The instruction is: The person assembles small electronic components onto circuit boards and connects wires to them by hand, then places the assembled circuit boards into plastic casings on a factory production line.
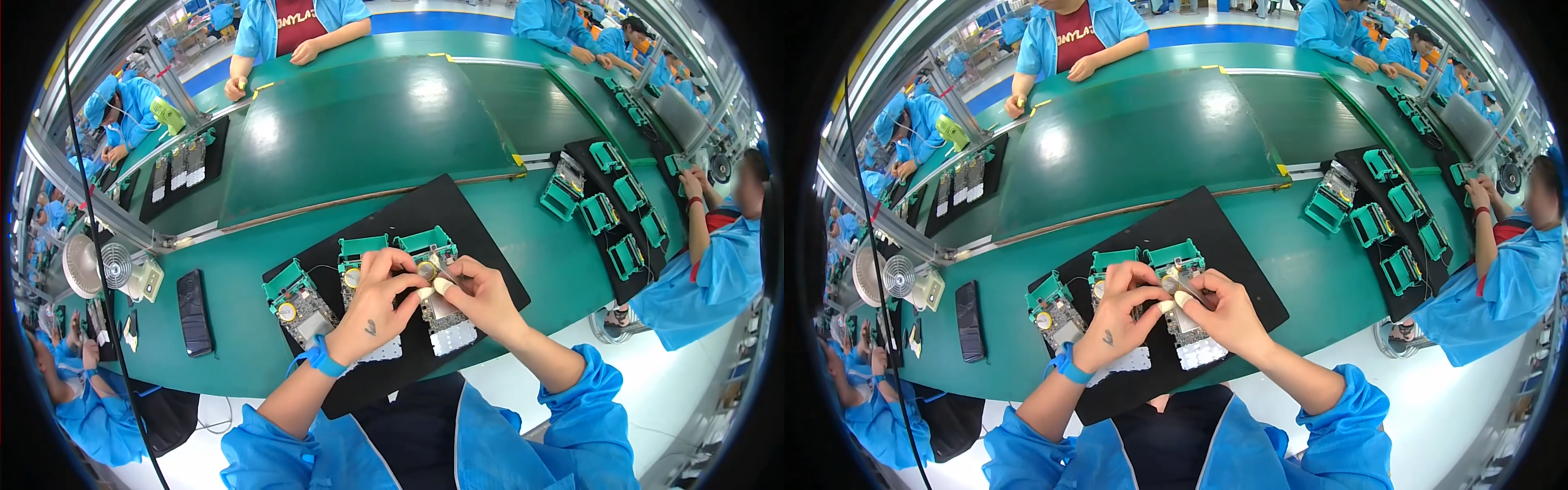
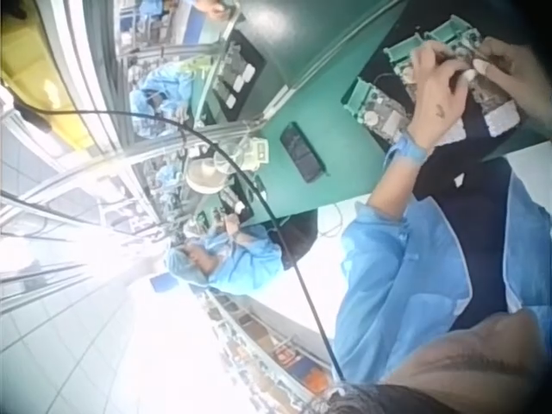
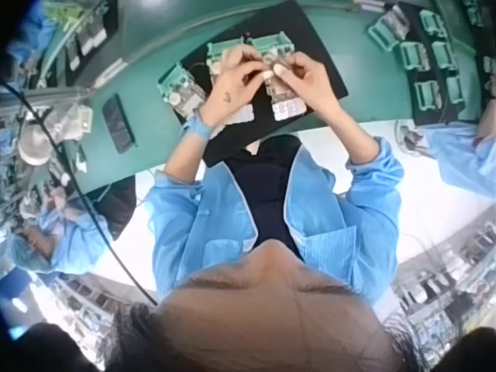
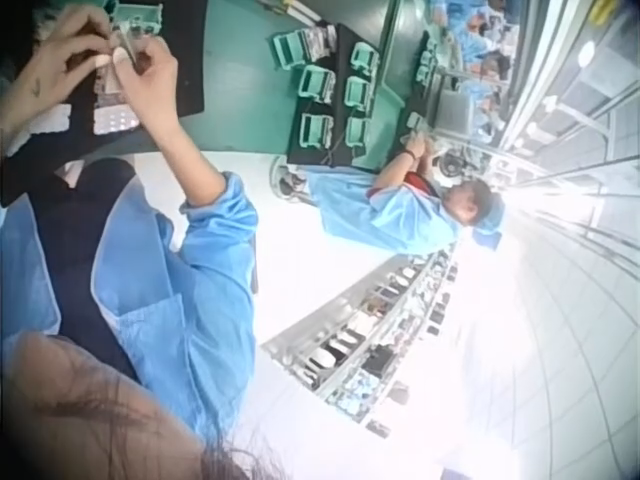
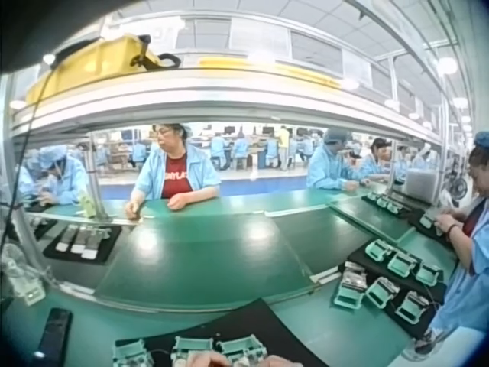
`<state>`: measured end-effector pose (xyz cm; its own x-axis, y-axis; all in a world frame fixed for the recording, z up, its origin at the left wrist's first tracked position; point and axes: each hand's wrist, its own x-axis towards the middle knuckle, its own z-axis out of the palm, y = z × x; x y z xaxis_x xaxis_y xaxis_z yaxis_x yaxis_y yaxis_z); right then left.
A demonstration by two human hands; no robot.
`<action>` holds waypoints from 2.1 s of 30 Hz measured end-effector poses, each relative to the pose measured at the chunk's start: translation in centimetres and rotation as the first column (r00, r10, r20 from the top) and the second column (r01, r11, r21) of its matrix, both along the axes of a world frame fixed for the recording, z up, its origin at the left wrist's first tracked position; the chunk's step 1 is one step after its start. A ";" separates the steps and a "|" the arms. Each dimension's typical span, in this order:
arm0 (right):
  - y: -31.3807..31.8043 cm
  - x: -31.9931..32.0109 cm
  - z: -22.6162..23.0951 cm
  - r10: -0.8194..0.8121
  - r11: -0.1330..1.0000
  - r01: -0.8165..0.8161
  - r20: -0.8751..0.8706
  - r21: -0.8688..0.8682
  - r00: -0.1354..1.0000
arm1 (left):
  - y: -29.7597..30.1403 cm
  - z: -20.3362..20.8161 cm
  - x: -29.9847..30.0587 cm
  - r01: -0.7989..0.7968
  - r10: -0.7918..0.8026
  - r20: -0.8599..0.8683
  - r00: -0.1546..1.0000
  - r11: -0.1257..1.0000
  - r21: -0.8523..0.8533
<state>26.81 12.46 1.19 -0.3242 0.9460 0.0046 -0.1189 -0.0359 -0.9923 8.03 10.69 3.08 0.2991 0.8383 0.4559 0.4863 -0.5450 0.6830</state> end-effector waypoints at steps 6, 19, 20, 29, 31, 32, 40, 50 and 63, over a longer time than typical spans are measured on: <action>0.5 1.6 1.1 -0.296 0.617 -0.241 0.505 0.749 0.811 | 0.3 0.8 0.0 0.024 -0.027 -0.081 0.996 0.999 -0.036; 1.2 2.0 0.4 -0.349 0.500 -0.331 0.536 0.800 0.769 | 0.6 0.0 0.2 0.027 -0.029 -0.041 0.999 0.999 -0.048; 1.0 1.9 0.3 -0.288 0.591 -0.285 0.527 0.755 0.799 | 0.6 -0.1 0.4 0.011 -0.011 -0.010 1.000 1.000 -0.020; 0.2 2.3 1.0 -0.213 0.773 -0.191 0.530 0.606 0.821 | 0.5 0.4 1.0 -0.048 0.048 -0.070 0.996 0.999 0.010; 0.1 2.7 1.5 -0.203 0.838 -0.149 0.554 0.525 0.807 | 0.5 0.6 1.1 -0.057 0.056 -0.091 0.994 0.998 -0.006; 0.2 2.9 1.4 -0.219 0.844 -0.118 0.536 0.523 0.815 | 0.5 0.7 1.0 -0.058 0.056 -0.113 0.992 0.998 -0.013; -0.7 3.5 1.9 -0.257 0.893 -0.029 0.561 0.450 0.787 | 0.7 0.8 1.4 -0.088 0.083 -0.138 0.987 0.996 -0.031; -1.0 3.1 0.7 -0.227 0.859 -0.102 0.550 0.503 0.803 | 0.3 0.6 2.3 -0.169 0.166 -0.149 0.975 0.986 -0.006; -1.7 4.0 0.2 -0.300 0.812 -0.122 0.588 0.571 0.751 | 0.5 0.7 2.4 -0.177 0.172 -0.151 0.973 0.984 -0.022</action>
